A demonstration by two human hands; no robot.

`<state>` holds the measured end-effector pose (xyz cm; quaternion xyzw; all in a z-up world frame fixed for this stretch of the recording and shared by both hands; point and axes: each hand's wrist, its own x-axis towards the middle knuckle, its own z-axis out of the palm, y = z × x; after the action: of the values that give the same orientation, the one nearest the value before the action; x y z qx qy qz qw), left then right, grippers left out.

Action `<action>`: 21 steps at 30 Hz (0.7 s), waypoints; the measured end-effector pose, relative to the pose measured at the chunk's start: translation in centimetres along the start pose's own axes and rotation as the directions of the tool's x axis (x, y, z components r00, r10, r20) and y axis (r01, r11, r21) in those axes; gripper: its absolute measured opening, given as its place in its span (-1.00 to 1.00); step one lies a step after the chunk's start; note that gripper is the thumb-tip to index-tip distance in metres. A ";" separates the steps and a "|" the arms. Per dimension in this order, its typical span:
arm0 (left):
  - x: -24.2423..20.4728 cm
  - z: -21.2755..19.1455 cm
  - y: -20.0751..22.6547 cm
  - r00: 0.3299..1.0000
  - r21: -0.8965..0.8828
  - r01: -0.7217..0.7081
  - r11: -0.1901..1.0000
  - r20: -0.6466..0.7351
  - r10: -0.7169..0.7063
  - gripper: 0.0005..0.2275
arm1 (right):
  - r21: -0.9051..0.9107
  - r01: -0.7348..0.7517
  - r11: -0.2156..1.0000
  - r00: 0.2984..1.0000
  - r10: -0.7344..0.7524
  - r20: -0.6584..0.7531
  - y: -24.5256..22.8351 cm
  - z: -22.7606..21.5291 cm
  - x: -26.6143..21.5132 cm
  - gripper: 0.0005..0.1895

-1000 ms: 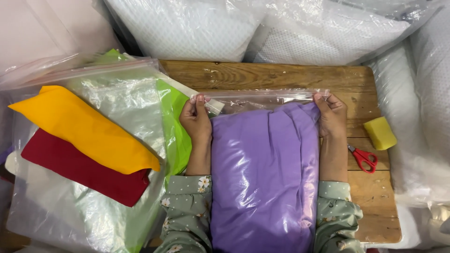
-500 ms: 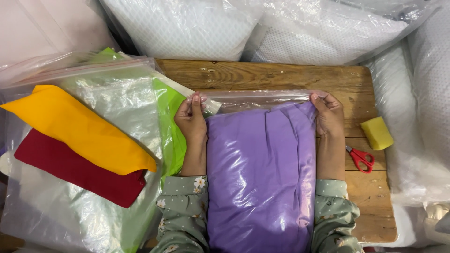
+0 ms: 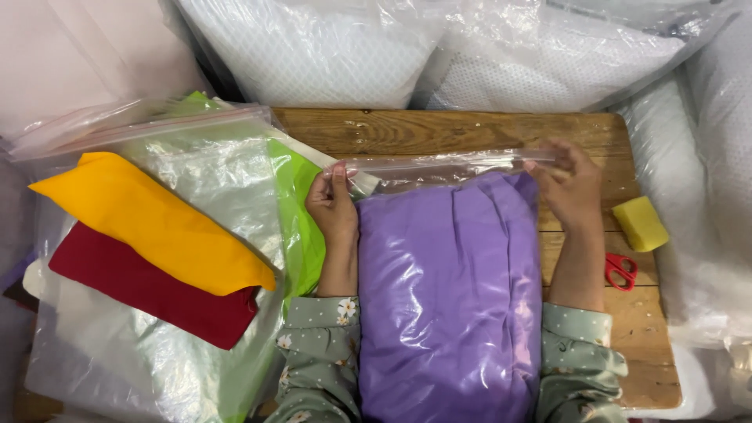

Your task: The person packs a purple garment into a plastic bag and then stuffs a green fabric casing with white fiberfill to create a cushion.

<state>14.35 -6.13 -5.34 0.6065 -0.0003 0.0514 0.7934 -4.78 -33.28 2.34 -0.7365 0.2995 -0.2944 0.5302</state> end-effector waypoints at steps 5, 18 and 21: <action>-0.4 0.2 0.5 1.000 -0.028 0.022 0.999 0.017 -0.022 -0.91 | -0.441 0.623 0.646 0.778 -0.452 0.437 -9.4 2.8 1.6 -0.41; -0.7 0.7 0.7 0.998 -0.049 0.056 0.997 0.011 -0.056 -0.91 | -0.343 0.633 0.693 0.392 0.095 0.915 -9.6 18.4 5.3 -0.83; -0.8 1.0 1.4 0.998 -0.061 0.058 0.996 0.003 -0.058 -0.91 | -0.375 0.613 0.696 0.442 0.091 0.892 -9.0 16.4 6.2 -0.81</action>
<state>13.46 -6.83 -3.76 0.5817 0.0155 0.0280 0.8127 12.75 -25.67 7.35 -0.9535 -0.0546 0.1571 0.2513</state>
